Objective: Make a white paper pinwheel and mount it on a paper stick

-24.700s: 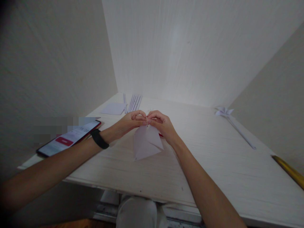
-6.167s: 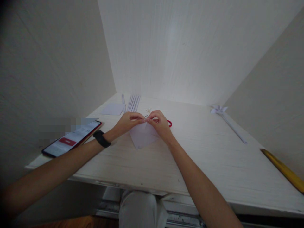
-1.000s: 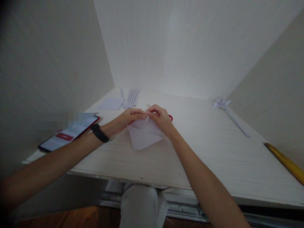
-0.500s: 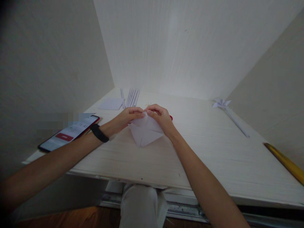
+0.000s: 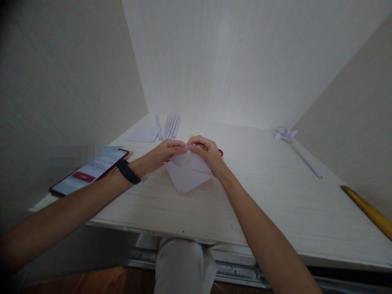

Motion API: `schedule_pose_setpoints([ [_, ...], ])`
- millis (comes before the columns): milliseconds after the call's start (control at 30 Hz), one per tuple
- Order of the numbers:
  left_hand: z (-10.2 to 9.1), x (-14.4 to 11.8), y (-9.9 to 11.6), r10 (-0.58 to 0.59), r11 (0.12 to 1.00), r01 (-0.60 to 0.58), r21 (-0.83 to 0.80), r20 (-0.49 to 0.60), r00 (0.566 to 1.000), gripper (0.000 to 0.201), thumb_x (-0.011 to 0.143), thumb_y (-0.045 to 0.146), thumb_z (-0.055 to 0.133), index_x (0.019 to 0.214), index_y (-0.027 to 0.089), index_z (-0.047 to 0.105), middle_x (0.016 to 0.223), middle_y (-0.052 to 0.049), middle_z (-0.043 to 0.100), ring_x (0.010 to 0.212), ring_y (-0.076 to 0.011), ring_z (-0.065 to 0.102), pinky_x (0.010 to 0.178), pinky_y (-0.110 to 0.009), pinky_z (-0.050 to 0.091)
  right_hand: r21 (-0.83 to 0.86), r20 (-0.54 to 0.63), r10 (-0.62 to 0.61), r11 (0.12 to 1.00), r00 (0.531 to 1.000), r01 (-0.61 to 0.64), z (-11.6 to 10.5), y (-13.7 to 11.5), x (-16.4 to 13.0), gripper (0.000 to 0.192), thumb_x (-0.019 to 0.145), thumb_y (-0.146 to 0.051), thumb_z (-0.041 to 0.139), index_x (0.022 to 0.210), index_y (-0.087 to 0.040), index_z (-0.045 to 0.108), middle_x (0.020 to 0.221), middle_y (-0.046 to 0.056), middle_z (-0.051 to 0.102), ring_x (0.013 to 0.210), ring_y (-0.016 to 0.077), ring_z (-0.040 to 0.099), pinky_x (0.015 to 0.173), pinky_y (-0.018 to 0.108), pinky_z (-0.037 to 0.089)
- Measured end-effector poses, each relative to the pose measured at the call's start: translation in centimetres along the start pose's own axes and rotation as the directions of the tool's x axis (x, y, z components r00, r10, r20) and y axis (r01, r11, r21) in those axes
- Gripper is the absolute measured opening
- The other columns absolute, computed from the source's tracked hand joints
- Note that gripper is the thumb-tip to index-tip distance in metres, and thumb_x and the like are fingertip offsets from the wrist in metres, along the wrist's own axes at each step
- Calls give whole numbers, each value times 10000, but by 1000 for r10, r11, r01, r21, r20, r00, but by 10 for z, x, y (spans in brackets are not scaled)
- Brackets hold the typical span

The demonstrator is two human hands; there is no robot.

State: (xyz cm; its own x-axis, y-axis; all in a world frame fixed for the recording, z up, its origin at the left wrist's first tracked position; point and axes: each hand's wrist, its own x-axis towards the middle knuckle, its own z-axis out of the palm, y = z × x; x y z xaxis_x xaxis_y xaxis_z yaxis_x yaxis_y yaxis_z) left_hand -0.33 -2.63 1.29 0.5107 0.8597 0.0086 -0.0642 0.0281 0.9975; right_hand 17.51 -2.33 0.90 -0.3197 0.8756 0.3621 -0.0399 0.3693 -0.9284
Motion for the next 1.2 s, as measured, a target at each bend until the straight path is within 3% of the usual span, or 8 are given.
schedule_pose_setpoints([
  [467, 2, -2, 1, 15, 999, -15, 42, -11, 1000, 221, 679, 356, 698, 773, 159, 665, 627, 31, 558, 523, -62, 444, 495, -211, 285, -9, 33, -41, 999, 999, 42, 1, 0, 0, 176, 727, -353, 688, 747, -193, 617, 819, 0, 594, 773, 115, 530, 737, 252, 406],
  [600, 2, 0, 0, 112, 990, -108, 85, -44, 993, 207, 688, 340, 689, 777, 154, 675, 699, 14, 607, 625, -84, 511, 598, -221, 362, -55, -1, -4, 998, 1000, 4, 1, -1, 0, 196, 728, -369, 673, 747, -184, 610, 784, -2, 578, 719, 110, 512, 666, 244, 387],
  [800, 2, 2, 6, 288, 949, -257, 182, -170, 942, 159, 670, 287, 693, 725, 144, 648, 752, -3, 634, 738, -113, 559, 743, -256, 414, -121, -63, 43, 991, 997, -51, 3, -1, -1, 229, 723, -394, 655, 766, -176, 600, 674, -18, 526, 616, 96, 460, 557, 229, 342],
  [967, 1, 2, 7, 332, 926, -290, 242, -158, 930, 155, 680, 298, 679, 707, 149, 650, 754, -12, 646, 749, -128, 571, 758, -272, 425, -195, -74, 34, 980, 997, -48, 3, -1, 0, 250, 711, -411, 658, 737, -172, 591, 657, -13, 526, 611, 99, 456, 535, 223, 332],
  [1200, 2, 1, 6, 326, 926, -282, 252, -154, 933, 169, 683, 314, 681, 717, 150, 658, 768, -24, 660, 759, -136, 584, 746, -274, 438, -169, -104, 43, 984, 994, -60, 3, -1, -2, 262, 710, -424, 660, 736, -177, 576, 645, -19, 531, 580, 92, 460, 518, 222, 328],
])
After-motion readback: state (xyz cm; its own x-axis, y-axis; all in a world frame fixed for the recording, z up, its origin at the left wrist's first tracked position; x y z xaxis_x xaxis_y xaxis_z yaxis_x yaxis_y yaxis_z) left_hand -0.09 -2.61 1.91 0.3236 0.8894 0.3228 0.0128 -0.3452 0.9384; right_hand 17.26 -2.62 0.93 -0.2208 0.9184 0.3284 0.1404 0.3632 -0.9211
